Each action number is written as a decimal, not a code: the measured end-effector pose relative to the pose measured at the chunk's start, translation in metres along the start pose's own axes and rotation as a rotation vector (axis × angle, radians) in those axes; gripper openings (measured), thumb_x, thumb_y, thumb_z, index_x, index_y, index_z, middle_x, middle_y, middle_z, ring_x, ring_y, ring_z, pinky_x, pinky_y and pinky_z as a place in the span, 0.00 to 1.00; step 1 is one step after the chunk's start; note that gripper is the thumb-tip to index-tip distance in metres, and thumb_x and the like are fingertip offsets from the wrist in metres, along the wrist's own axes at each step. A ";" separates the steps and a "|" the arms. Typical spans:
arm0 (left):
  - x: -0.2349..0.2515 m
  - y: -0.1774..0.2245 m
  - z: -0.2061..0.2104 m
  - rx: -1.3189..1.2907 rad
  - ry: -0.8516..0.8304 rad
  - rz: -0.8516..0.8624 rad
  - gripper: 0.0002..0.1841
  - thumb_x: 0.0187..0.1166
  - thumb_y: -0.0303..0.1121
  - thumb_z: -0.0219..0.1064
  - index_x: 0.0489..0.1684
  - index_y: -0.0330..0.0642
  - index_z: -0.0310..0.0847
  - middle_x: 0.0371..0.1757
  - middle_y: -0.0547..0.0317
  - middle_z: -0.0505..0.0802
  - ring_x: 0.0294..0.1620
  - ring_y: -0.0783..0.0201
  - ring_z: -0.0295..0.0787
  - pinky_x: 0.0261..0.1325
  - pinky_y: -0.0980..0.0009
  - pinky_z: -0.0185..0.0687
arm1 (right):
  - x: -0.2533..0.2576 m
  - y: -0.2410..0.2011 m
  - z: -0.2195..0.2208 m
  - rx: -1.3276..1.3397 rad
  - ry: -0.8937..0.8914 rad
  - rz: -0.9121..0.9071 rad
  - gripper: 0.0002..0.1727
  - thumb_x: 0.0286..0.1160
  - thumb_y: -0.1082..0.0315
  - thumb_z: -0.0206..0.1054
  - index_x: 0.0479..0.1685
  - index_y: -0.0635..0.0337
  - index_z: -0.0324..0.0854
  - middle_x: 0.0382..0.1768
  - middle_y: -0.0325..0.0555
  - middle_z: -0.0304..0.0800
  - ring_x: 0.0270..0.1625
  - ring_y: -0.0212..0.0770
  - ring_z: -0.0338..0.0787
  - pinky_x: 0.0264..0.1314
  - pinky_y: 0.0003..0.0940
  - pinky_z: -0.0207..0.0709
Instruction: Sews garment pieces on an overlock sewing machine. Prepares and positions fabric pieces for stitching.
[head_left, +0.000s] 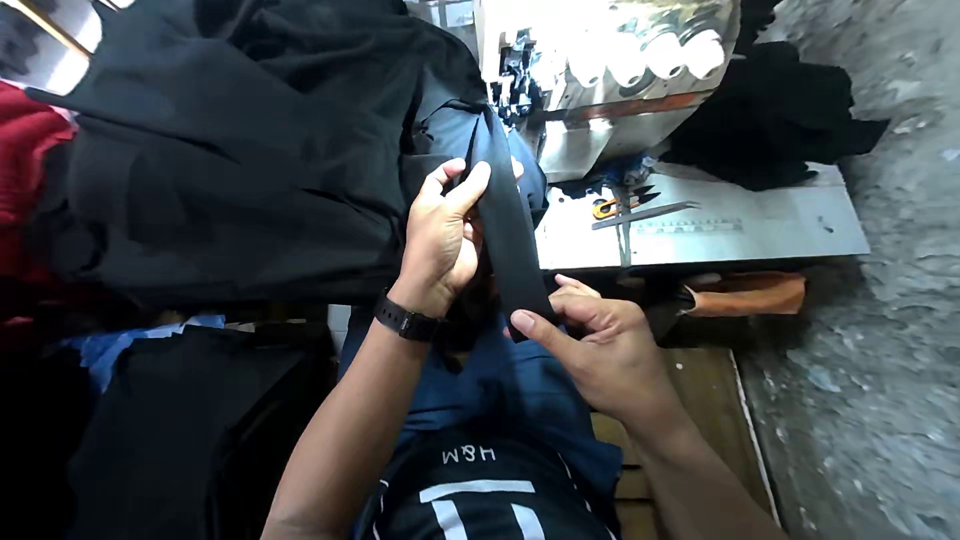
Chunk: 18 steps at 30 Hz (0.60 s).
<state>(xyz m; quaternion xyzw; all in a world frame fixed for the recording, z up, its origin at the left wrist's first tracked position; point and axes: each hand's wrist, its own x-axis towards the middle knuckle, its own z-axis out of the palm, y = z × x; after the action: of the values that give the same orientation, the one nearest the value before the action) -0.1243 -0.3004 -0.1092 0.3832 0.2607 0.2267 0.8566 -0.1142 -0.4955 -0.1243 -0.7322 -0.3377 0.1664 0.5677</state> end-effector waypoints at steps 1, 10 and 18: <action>0.000 -0.001 0.000 -0.003 0.001 0.004 0.17 0.86 0.27 0.63 0.70 0.40 0.66 0.57 0.43 0.92 0.53 0.54 0.94 0.55 0.62 0.91 | 0.000 0.000 0.000 -0.007 -0.004 -0.002 0.11 0.78 0.56 0.72 0.33 0.48 0.96 0.33 0.28 0.98 0.45 0.26 0.95 0.89 0.48 0.67; -0.001 -0.003 -0.002 0.012 0.005 0.026 0.15 0.87 0.28 0.63 0.67 0.42 0.69 0.55 0.44 0.93 0.49 0.57 0.95 0.51 0.66 0.91 | -0.002 0.004 -0.001 -0.049 0.014 -0.039 0.12 0.76 0.51 0.74 0.33 0.45 0.96 0.33 0.26 0.96 0.47 0.26 0.93 0.90 0.54 0.62; -0.080 0.031 -0.025 0.465 -0.390 0.308 0.21 0.83 0.45 0.69 0.72 0.51 0.79 0.58 0.60 0.93 0.52 0.66 0.94 0.56 0.69 0.92 | 0.034 -0.020 -0.020 -0.048 -0.063 -0.523 0.21 0.92 0.49 0.56 0.34 0.52 0.82 0.29 0.31 0.87 0.50 0.28 0.82 0.65 0.30 0.66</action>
<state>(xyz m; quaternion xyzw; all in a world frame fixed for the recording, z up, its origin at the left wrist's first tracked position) -0.2060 -0.3152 -0.0775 0.6394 0.0755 0.2103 0.7356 -0.0834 -0.4838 -0.0946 -0.6277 -0.5366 0.0287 0.5633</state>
